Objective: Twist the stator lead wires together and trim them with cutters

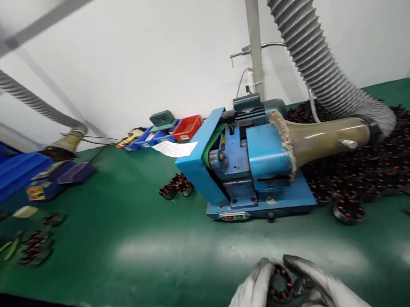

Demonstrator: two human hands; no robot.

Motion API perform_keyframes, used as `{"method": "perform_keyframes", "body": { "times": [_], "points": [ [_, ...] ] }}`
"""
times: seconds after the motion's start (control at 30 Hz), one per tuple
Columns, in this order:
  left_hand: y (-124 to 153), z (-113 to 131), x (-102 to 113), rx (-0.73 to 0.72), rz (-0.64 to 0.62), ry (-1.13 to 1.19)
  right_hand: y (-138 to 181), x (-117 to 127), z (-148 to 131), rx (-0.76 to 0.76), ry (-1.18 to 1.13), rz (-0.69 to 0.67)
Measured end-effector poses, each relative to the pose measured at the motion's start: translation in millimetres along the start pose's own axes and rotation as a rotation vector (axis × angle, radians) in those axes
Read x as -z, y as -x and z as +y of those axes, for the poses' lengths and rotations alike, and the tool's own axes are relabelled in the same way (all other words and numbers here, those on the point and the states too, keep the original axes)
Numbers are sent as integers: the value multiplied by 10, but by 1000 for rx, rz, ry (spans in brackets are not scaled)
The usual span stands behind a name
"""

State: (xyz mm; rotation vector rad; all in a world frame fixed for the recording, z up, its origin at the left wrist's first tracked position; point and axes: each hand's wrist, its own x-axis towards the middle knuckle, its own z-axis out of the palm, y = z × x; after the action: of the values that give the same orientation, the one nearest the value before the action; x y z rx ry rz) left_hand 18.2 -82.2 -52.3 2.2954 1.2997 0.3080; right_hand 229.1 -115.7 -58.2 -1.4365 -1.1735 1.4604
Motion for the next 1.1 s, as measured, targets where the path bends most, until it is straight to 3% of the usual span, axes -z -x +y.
{"method": "perform_keyframes", "body": {
  "times": [0.1,0.23,0.43,0.63,0.73,0.83,0.97,1.1],
  "points": [
    [-79,95,-226,1,52,49,-67,152,-45,26,167,-1],
    [-227,151,-256,-157,3,54,-153,262,-158,65,250,-80],
    [-239,174,-110,-36,-43,224,-203,227,-438,-26,14,-169],
    [-382,112,147,-45,-333,335,-183,233,-482,-137,-123,-178],
    [-450,220,181,35,-237,314,-200,258,-460,-130,-224,-218],
    [-446,340,104,5,-139,217,-250,252,-516,-160,-138,-263],
    [-393,389,-25,-74,21,142,-376,130,-624,-155,52,-152],
    [-384,399,-54,-100,117,115,-440,44,-667,-121,-5,-120]
  ]
}}
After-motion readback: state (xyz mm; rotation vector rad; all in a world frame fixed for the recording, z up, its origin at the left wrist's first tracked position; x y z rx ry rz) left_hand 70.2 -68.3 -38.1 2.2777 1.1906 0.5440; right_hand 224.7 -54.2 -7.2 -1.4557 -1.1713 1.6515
